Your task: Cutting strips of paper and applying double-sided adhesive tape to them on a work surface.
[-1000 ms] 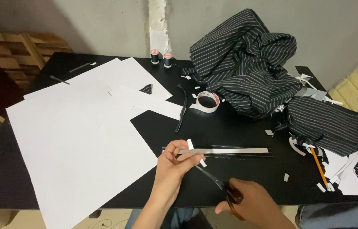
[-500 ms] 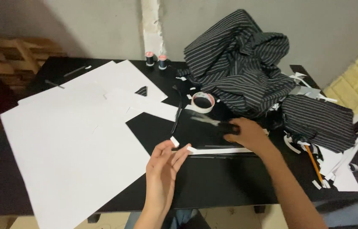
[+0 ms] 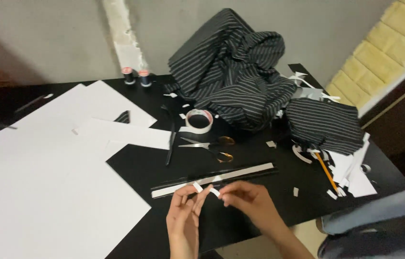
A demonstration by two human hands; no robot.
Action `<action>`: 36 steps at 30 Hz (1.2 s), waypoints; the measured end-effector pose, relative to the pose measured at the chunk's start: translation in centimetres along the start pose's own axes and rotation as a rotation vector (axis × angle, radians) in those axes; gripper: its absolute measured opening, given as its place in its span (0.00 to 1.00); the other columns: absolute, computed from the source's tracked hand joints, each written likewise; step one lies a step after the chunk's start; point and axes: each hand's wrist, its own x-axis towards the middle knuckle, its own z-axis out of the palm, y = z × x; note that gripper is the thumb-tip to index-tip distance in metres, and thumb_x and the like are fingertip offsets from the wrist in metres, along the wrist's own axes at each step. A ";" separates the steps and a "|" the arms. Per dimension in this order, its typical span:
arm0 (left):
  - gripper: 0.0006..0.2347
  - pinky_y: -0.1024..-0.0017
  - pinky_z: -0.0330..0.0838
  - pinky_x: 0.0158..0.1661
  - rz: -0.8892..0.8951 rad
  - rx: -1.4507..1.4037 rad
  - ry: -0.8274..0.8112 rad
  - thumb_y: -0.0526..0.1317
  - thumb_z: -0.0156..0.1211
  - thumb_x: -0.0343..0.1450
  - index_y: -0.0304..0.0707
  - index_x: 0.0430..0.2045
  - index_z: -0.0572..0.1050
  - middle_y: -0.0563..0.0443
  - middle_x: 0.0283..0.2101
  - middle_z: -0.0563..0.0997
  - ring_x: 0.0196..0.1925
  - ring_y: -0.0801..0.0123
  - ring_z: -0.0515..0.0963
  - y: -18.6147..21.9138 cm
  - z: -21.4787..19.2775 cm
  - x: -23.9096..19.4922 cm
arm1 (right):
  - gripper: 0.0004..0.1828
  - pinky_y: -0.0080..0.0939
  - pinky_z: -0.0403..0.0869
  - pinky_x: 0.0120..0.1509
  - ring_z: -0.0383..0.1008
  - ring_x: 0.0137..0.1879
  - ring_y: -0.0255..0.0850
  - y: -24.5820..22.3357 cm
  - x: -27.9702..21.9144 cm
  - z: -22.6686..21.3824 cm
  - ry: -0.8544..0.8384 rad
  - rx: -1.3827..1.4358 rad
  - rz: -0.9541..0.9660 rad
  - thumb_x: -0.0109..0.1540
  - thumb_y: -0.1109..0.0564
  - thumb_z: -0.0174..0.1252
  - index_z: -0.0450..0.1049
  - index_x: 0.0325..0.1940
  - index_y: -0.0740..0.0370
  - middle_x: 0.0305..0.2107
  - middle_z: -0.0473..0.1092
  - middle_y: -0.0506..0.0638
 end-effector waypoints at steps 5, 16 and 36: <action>0.10 0.51 0.66 0.58 -0.083 0.007 0.035 0.34 0.51 0.66 0.24 0.34 0.73 0.49 0.09 0.64 0.47 0.35 0.83 -2.2 -0.1 -0.4 | 0.09 0.36 0.75 0.48 0.77 0.38 0.38 2.1 -1.0 -0.4 0.150 0.034 0.168 0.51 0.61 0.65 0.81 0.35 0.64 0.31 0.79 0.52; 0.09 0.67 0.62 0.58 0.075 0.490 -0.131 0.34 0.47 0.67 0.36 0.38 0.71 0.45 0.42 0.74 0.54 0.52 0.80 -2.4 0.0 0.0 | 0.04 0.32 0.69 0.45 0.72 0.36 0.34 2.3 0.9 -3.2 0.079 -0.151 0.174 0.56 0.59 0.60 0.79 0.31 0.62 0.29 0.76 0.48; 0.18 0.58 0.66 0.54 0.216 1.470 -0.497 0.35 0.50 0.68 0.30 0.51 0.60 0.41 0.59 0.59 0.68 0.43 0.52 -3.5 -0.7 1.7 | 0.06 0.29 0.69 0.38 0.72 0.30 0.30 1.9 10.1 -4.2 -0.132 -0.753 0.361 0.51 0.54 0.67 0.81 0.29 0.57 0.24 0.77 0.45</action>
